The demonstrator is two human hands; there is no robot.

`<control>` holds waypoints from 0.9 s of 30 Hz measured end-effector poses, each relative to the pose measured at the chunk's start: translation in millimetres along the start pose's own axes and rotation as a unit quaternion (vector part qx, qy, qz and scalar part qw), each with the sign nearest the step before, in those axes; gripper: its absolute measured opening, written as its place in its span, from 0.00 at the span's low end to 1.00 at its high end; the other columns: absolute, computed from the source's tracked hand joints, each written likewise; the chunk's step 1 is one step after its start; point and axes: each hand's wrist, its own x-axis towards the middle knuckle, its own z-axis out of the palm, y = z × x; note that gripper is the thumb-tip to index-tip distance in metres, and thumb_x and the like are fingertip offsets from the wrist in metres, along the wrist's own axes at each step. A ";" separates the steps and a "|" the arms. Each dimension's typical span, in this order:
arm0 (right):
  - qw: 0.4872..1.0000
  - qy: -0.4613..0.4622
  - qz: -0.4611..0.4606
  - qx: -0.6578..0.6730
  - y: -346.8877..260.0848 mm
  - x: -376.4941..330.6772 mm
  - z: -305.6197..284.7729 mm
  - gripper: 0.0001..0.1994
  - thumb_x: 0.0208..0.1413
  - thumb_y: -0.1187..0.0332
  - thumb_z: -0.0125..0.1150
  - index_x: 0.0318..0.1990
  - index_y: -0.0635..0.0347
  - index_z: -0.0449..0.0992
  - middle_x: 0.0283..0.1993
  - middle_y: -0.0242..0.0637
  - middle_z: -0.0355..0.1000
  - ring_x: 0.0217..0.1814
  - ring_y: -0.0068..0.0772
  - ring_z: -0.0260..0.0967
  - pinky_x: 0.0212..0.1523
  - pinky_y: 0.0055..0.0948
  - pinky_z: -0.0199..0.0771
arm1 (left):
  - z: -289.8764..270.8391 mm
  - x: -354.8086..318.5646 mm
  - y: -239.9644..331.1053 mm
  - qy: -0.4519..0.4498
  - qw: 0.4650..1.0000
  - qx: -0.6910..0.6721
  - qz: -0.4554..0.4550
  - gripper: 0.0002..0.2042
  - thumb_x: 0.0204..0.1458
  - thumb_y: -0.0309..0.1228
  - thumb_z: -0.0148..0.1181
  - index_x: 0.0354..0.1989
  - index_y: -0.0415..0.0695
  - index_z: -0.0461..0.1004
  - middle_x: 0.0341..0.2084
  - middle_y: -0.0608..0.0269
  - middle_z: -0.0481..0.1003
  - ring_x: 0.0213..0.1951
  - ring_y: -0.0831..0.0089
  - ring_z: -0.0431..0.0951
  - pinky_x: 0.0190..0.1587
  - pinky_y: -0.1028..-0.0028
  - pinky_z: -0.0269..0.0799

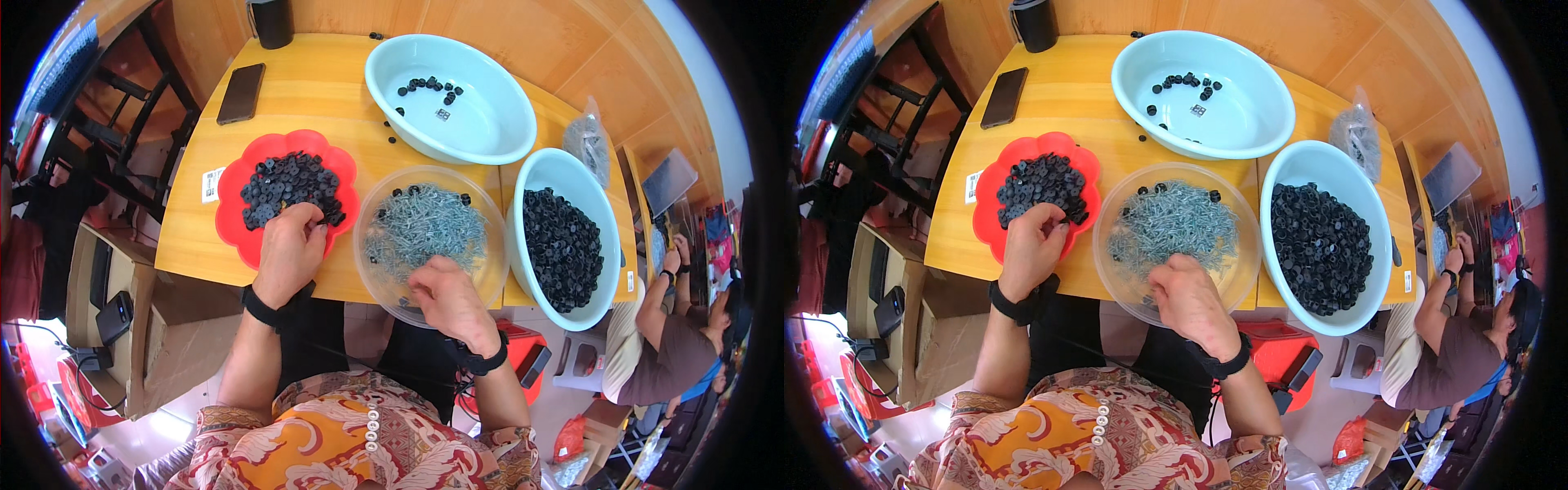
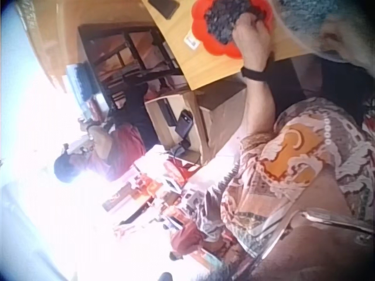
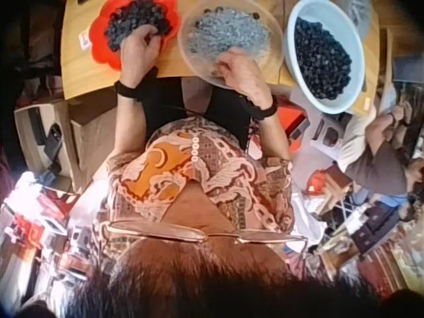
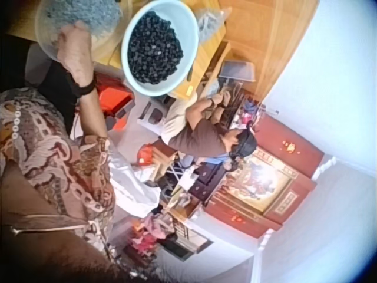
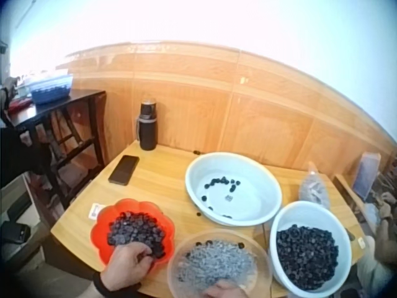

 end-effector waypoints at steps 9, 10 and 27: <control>0.990 0.008 -0.011 -0.139 -4.9 2.1 9.8 0.02 0.39 0.78 0.54 0.23 0.64 0.71 0.25 0.46 0.64 0.33 0.47 0.64 0.36 0.39 0.65 | -11.9 -22.6 17.7 -0.017 0.974 -0.220 -0.053 0.05 0.43 0.20 0.57 0.30 0.36 0.71 0.21 0.69 0.69 0.24 0.84 0.66 0.27 0.81 0.62; 0.986 0.008 -0.013 -0.164 -6.5 2.4 9.8 0.02 0.39 0.77 0.53 0.23 0.65 0.71 0.25 0.47 0.64 0.34 0.48 0.64 0.36 0.39 0.65 | -10.9 -26.2 17.5 -0.016 0.974 -0.219 -0.053 0.05 0.43 0.20 0.57 0.30 0.36 0.71 0.21 0.69 0.69 0.24 0.84 0.66 0.27 0.81 0.62; 0.993 -0.005 0.028 -0.118 -9.4 2.3 -2.4 0.04 0.38 0.77 0.53 0.25 0.66 0.69 0.27 0.49 0.65 0.34 0.51 0.64 0.35 0.38 0.64 | 8.9 -52.5 25.3 -0.077 0.909 -0.399 -0.092 0.08 0.46 0.19 0.55 0.36 0.37 0.72 0.24 0.71 0.72 0.27 0.85 0.67 0.30 0.84 0.62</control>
